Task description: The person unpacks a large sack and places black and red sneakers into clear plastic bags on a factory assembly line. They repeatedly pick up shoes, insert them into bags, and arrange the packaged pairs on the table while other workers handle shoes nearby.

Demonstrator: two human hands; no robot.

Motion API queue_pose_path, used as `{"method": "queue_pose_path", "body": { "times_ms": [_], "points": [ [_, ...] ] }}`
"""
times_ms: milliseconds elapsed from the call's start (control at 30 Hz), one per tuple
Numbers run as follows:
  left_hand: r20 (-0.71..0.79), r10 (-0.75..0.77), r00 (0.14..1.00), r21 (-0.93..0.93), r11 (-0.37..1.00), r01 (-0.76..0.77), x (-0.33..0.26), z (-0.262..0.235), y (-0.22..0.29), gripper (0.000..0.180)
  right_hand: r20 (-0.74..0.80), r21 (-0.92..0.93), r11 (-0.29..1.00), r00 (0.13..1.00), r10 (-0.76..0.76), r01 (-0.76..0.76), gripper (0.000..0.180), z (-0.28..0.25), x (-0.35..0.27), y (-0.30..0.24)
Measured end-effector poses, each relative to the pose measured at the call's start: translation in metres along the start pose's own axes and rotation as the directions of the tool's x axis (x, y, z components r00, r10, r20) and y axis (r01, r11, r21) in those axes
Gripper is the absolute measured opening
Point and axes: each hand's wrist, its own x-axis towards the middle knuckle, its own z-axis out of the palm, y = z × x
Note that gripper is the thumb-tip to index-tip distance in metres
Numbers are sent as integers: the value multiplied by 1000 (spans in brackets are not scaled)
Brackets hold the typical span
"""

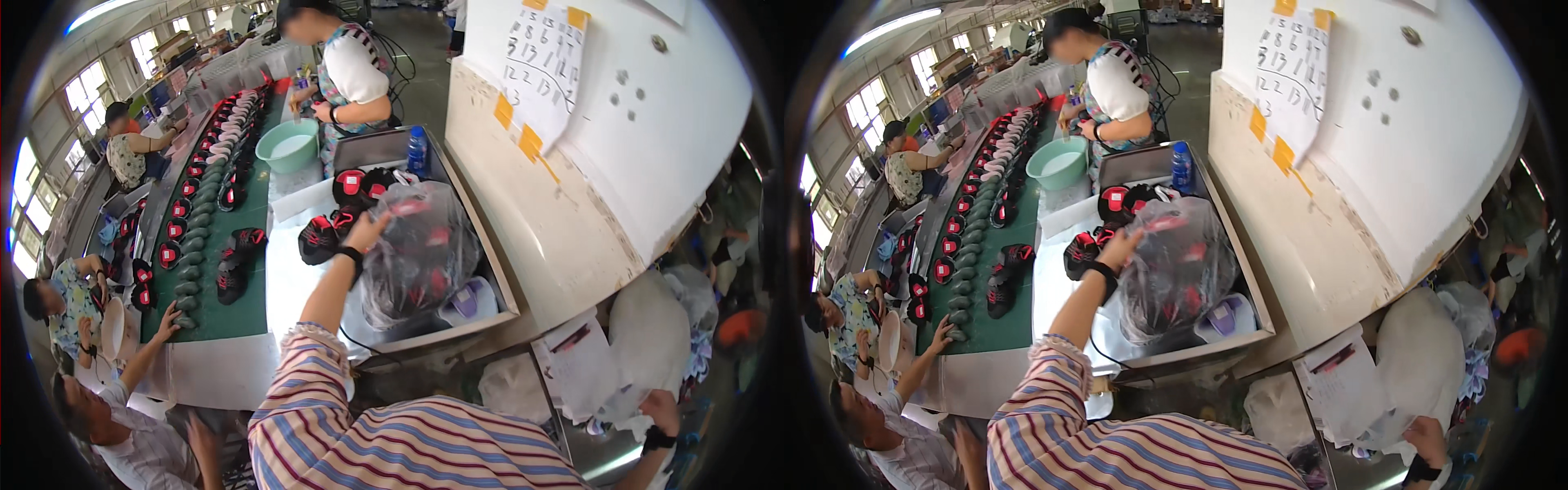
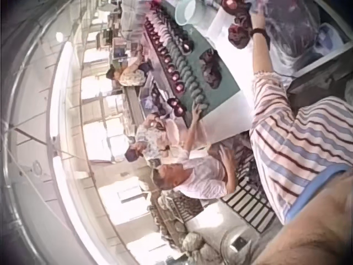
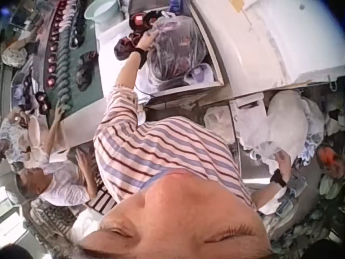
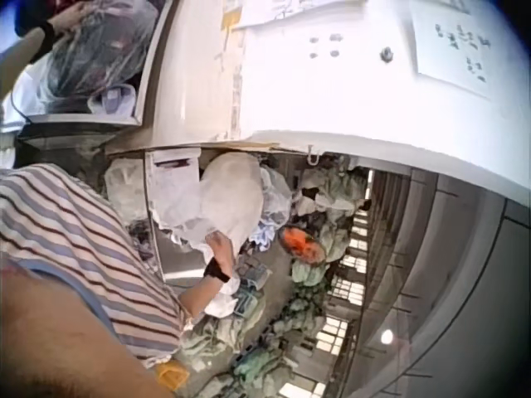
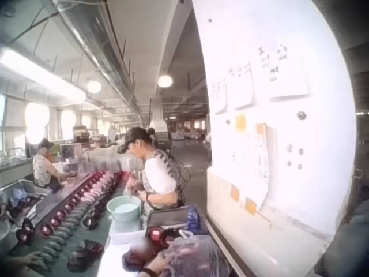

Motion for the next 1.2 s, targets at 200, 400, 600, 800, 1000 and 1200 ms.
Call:
{"method": "queue_pose_path", "body": {
  "times_ms": [200, 400, 600, 800, 1000, 1200],
  "points": [
    [-20, 71, 997, -266, 961, -74, -74, 26, 122, 36, -244, 214, 837, 857, -453, 504, 12, 55, 36, -203],
    [-292, 202, 935, -486, 811, -327, -69, -72, 151, 22, 62, 2, 609, 608, -792, 793, 47, 167, 139, -340],
    [-516, 372, 771, -147, 849, -507, -127, -171, 137, 20, 226, 527, 679, 686, -691, 510, 67, 269, 190, -434],
    [-55, 381, 923, 191, 911, -365, -205, -206, 43, 14, 864, 136, 752, 294, -408, 645, 61, 408, 202, -479],
    [138, 119, 983, 117, 984, -135, -309, -203, -41, 16, 999, -7, 597, 29, -28, 802, 40, 471, 185, -488],
    [336, -70, 939, 35, 997, 62, -363, -230, -40, 13, 957, -260, 622, 110, 269, 739, 44, 486, 257, -456]
  ]
}}
